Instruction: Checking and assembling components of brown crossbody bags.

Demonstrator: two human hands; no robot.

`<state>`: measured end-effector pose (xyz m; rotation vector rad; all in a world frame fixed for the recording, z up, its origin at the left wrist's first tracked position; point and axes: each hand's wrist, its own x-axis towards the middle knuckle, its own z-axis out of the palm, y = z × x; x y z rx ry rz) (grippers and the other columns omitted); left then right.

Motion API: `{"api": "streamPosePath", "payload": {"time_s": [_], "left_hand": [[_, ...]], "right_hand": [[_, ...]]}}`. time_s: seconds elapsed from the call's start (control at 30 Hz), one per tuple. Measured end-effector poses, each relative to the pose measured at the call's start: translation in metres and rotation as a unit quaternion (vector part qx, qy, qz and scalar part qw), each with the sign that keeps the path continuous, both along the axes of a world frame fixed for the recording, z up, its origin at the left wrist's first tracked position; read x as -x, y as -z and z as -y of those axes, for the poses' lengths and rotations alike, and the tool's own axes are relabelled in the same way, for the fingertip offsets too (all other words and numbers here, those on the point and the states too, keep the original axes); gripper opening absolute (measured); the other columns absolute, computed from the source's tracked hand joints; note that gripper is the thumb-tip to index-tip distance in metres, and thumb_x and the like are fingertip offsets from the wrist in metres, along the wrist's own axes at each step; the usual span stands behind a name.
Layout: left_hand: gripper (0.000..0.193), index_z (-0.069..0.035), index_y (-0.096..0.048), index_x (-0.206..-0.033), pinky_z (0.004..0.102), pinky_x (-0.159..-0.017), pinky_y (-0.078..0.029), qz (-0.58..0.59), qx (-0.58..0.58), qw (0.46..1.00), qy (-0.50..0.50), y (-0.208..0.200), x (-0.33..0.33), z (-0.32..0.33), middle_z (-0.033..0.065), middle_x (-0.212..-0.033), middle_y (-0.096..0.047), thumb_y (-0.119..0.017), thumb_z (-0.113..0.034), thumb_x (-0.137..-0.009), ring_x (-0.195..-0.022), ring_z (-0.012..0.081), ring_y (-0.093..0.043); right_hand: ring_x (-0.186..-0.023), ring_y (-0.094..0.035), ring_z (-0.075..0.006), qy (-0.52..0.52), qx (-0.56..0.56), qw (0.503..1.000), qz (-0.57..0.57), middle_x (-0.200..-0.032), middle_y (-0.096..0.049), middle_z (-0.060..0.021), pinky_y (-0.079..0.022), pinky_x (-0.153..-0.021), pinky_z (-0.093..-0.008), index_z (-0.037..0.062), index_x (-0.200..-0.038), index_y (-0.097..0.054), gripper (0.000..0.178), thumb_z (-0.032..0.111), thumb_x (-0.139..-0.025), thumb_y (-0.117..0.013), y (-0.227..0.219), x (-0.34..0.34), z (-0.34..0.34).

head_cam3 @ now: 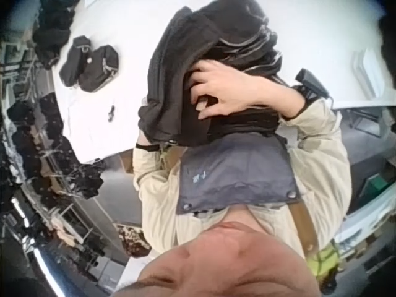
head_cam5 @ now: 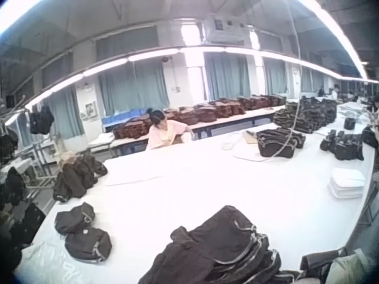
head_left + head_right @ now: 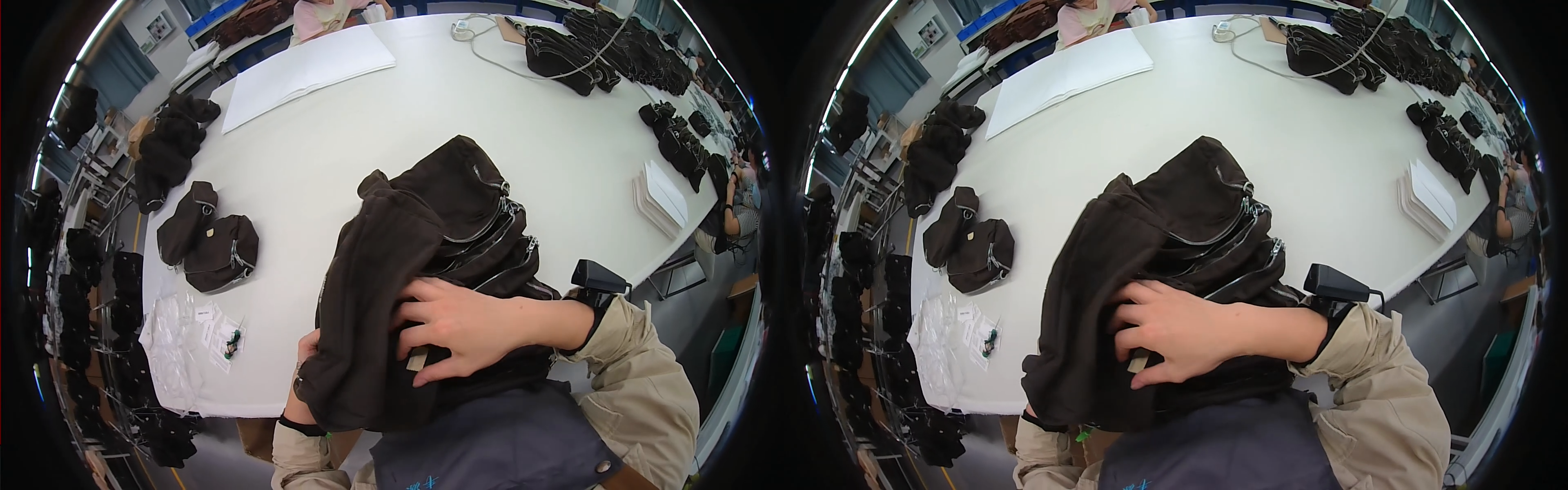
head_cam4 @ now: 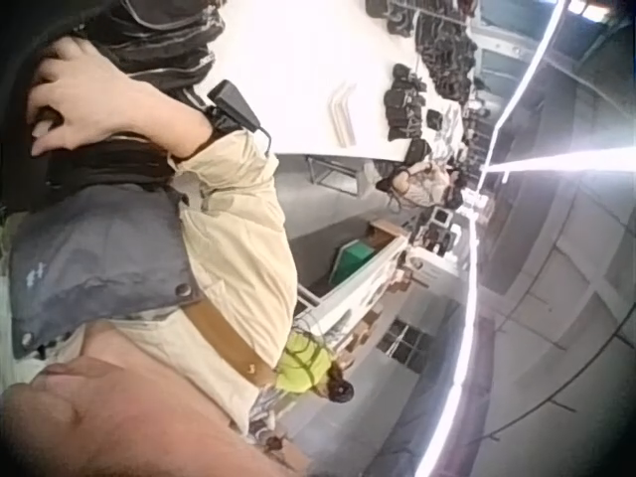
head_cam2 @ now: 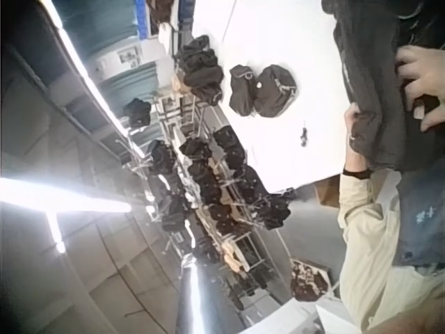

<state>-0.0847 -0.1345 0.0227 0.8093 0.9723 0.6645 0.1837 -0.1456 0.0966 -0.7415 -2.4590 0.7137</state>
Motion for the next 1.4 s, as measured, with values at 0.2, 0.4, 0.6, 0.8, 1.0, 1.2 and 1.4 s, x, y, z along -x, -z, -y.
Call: {"api": "streamPosePath", "payload": {"time_s": [0.2,0.4,0.6,0.8,1.0,1.2,1.4], "left_hand": [[0.045,0.007,-0.054,-0.122,0.0372,-0.094,-0.051,0.248,0.267,0.931,0.031,0.015,0.011,-0.014,0.0245,-0.120,-0.059,-0.039,-0.019,-0.088,-0.107,0.0302,-0.061],[0.066,0.011,-0.046,-0.130,0.0457,-0.104,-0.044,0.284,0.302,0.909,0.049,0.028,0.017,-0.018,0.0275,-0.126,-0.055,-0.044,-0.018,-0.071,-0.113,0.0378,-0.058],[0.066,0.011,-0.046,-0.129,0.0450,-0.104,-0.044,0.252,0.307,0.917,0.020,0.018,0.010,-0.014,0.0265,-0.126,-0.055,-0.044,-0.019,-0.070,-0.113,0.0371,-0.058],[0.066,0.011,-0.047,-0.129,0.0431,-0.102,-0.045,0.236,0.258,0.937,0.020,0.004,0.006,-0.007,0.0260,-0.125,-0.056,-0.044,-0.020,-0.071,-0.111,0.0357,-0.059],[0.056,0.010,-0.057,-0.117,0.0405,-0.098,-0.049,0.023,0.089,0.996,-0.014,-0.006,-0.003,0.001,0.0240,-0.115,-0.062,-0.043,-0.021,-0.072,-0.106,0.0335,-0.062],[0.054,0.009,-0.059,-0.114,0.0395,-0.096,-0.050,0.068,0.108,0.992,-0.011,-0.009,-0.001,-0.005,0.0237,-0.113,-0.063,-0.043,-0.022,-0.073,-0.103,0.0325,-0.063],[0.043,0.007,-0.056,-0.117,0.0303,-0.083,-0.052,-0.078,-0.001,0.982,0.173,-0.054,-0.008,-0.036,0.0136,-0.103,-0.067,-0.058,-0.005,-0.076,-0.092,0.0209,-0.065]], "right_hand": [[-0.119,-0.047,-0.0381,-0.001,0.054,0.996,0.076,-0.121,-0.056,-0.0177,-0.032,-0.103,-0.0490,0.0090,-0.119,-0.059,0.049,0.042,-0.084,-0.067,0.006,-0.007,0.009],[-0.099,-0.060,-0.0350,0.017,0.117,0.988,0.102,-0.098,-0.064,-0.0177,-0.045,-0.091,-0.0447,0.0027,-0.100,-0.065,0.029,0.027,-0.085,-0.064,0.014,-0.003,0.010],[-0.085,-0.063,-0.0328,0.007,-0.014,1.000,0.017,-0.083,-0.064,-0.0154,-0.052,-0.076,-0.0409,0.0000,-0.088,-0.063,0.020,0.020,-0.083,-0.062,0.014,-0.007,0.019],[-0.083,-0.062,-0.0333,-0.033,0.007,0.974,0.223,-0.086,-0.062,-0.0167,-0.051,-0.074,-0.0405,-0.0014,-0.087,-0.061,0.019,0.017,-0.088,-0.058,0.006,-0.001,0.021],[-0.088,-0.055,-0.0242,-0.030,0.325,0.939,-0.110,-0.095,-0.054,-0.0110,-0.045,-0.079,-0.0342,0.0007,-0.099,-0.055,0.021,0.021,-0.098,-0.049,-0.013,-0.022,0.006],[-0.079,-0.054,-0.0132,0.023,0.406,0.907,-0.112,-0.092,-0.057,-0.0033,-0.044,-0.072,-0.0271,0.0014,-0.101,-0.056,0.023,0.024,-0.099,-0.051,-0.019,-0.032,0.000],[-0.061,-0.056,-0.0101,0.059,0.240,0.954,-0.168,-0.083,-0.060,-0.0026,-0.044,-0.054,-0.0260,0.0044,-0.093,-0.060,0.010,0.014,-0.092,-0.062,-0.063,-0.018,-0.008]]}}
